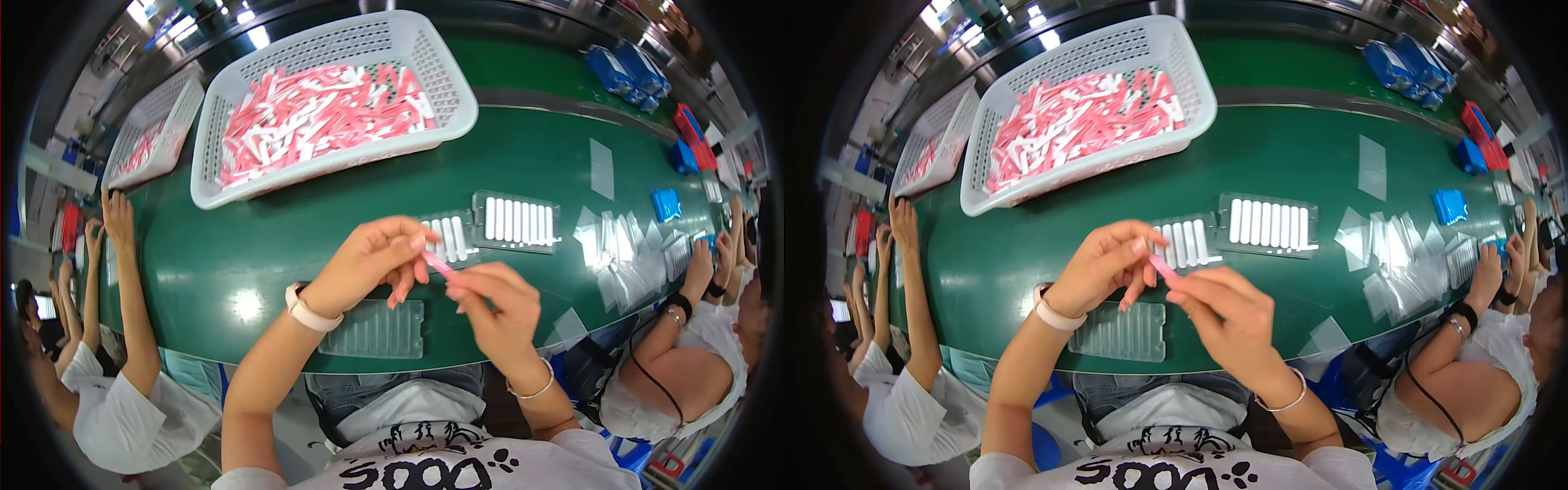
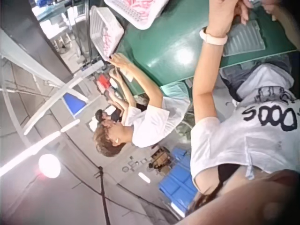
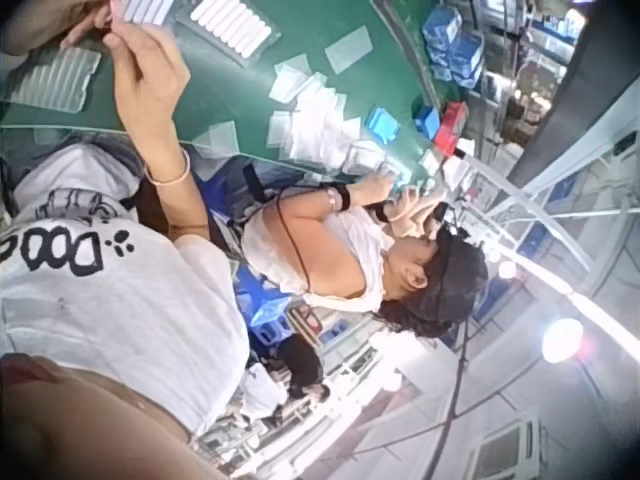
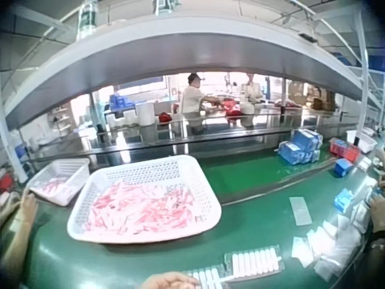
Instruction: The person places white plastic inserts into clear plastic trays by hand, one by one, at a factory assembly line.
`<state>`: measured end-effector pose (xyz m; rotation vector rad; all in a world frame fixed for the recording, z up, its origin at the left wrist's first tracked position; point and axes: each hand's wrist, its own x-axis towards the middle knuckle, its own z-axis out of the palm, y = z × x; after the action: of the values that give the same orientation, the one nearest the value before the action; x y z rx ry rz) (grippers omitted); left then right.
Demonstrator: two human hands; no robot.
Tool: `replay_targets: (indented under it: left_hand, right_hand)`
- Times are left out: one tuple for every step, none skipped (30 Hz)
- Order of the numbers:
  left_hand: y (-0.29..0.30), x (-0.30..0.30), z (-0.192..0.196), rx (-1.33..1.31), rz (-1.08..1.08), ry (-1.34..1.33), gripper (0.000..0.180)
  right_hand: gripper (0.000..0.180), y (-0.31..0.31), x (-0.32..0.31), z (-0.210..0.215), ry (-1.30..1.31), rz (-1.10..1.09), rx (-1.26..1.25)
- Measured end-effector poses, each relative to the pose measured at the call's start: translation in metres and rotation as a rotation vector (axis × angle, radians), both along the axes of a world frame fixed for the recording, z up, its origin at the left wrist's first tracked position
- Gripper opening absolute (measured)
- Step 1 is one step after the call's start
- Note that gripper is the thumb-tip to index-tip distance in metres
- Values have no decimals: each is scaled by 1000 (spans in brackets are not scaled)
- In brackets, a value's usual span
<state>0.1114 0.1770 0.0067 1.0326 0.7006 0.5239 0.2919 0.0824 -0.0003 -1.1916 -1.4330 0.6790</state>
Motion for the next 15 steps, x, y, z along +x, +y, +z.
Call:
replay_targets:
  left_hand:
    - [1,-4,4,-45,52,-60,27]
    - [1,-9,4,-90,101,-120,29]
    - [-1,-15,0,-40,166,-77,30]
    - [1,-19,-3,-42,175,-85,30]
    - [3,-23,-6,-28,244,-80,29]
    - [6,-26,-7,-13,311,-71,28]
    - [6,-26,-4,-6,357,-64,24]
    - [6,-25,-1,-8,355,-61,24]
    - [6,-24,2,82,394,2,21]
    - [6,-23,3,172,424,63,19]
    - [6,-24,4,172,410,68,19]
    - [6,-26,7,198,453,27,17]
    - [3,-27,10,218,495,-13,15]
    - [1,-28,15,215,480,-8,15]
    - [-1,-28,22,272,502,17,15]
  right_hand:
    - [18,3,-1,7,-4,5,-3]
    - [18,6,-1,11,-12,18,-12]
    - [16,8,-3,14,-27,104,-72]
    - [13,11,-3,17,-44,188,-125]
    - [10,10,-6,17,-21,229,-212]
    - [10,11,-10,17,-25,233,-212]
    - [9,11,-15,16,-45,270,-276]
    - [8,11,-20,14,-64,306,-337]
    - [8,11,-24,7,-89,303,-349]
    - [8,11,-27,4,-82,292,-352]
    - [9,13,-30,1,-193,293,-293]
    - [10,16,-32,-1,-304,292,-233]
    - [10,17,-33,-1,-296,279,-240]
    - [12,18,-33,3,-341,303,-217]
    - [13,18,-34,4,-388,326,-192]
